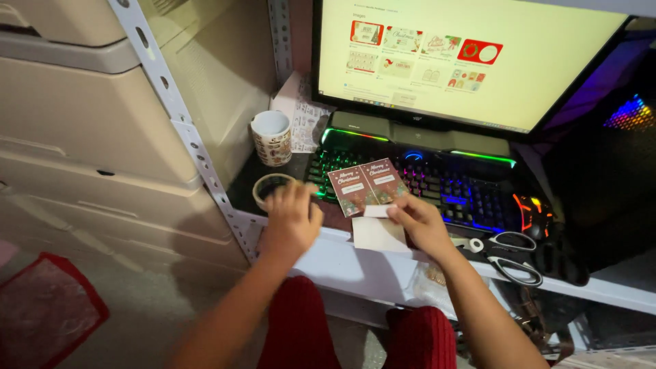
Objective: The person uses scissors to cut out printed Christmas cards from a sheet and then cuts and folds a small piece of white paper at a desk.
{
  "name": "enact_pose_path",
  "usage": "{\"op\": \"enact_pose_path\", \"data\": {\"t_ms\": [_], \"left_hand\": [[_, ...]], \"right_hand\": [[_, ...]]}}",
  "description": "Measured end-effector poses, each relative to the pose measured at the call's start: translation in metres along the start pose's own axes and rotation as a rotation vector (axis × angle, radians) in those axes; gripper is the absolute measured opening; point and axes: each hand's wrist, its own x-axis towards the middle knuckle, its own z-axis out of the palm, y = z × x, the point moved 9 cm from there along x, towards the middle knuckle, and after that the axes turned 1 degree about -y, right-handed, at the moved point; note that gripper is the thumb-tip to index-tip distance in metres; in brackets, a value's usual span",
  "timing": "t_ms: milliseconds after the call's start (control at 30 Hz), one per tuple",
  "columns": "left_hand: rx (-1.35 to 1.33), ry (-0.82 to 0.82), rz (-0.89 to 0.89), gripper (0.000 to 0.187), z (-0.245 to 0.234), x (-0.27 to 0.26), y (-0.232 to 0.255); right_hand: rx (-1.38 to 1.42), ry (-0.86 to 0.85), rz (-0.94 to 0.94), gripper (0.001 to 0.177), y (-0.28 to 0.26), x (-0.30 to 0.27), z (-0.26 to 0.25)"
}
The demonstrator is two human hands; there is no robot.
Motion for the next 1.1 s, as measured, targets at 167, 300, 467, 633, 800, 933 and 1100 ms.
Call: {"op": "enact_pose_path", "data": {"t_ms": [167, 300, 467, 633, 800, 933, 1100], "left_hand": [[-0.509, -0.711, -0.524, 0.043, 0.057, -0.062, 0.036], [-0.867, -0.710, -0.652, 0.030, 0.095, -0.090, 0.049], [-0.452, -0.765, -0.103, 0.029, 0.099, -0.050, 0.067], [-0.238, -0.651, 0.200, 0.023, 0.096, -0.006, 0.090], [-0.434, -0.787, 0.067, 0.021, 0.111, -0.002, 0.078], [-0.495, -0.633, 0.060, 0.018, 0.119, -0.020, 0.070], [-0.594, -0.433, 0.022, 0.029, 0.110, -0.031, 0.058]], "right_hand": [[0.158, 0.012, 0.243, 0.003, 0.029, -0.023, -0.004], [0.256, -0.060, 0.267, 0.004, 0.017, -0.024, -0.003], [0.405, -0.092, 0.314, 0.008, -0.008, -0.028, -0.005], [0.470, -0.064, 0.371, 0.008, 0.006, -0.031, -0.001], [0.284, -0.048, 0.466, 0.009, 0.055, -0.025, 0.005], [0.236, -0.028, 0.515, 0.009, 0.049, -0.026, 0.005], [0.104, -0.031, 0.514, 0.011, 0.046, -0.025, 0.005]]}}
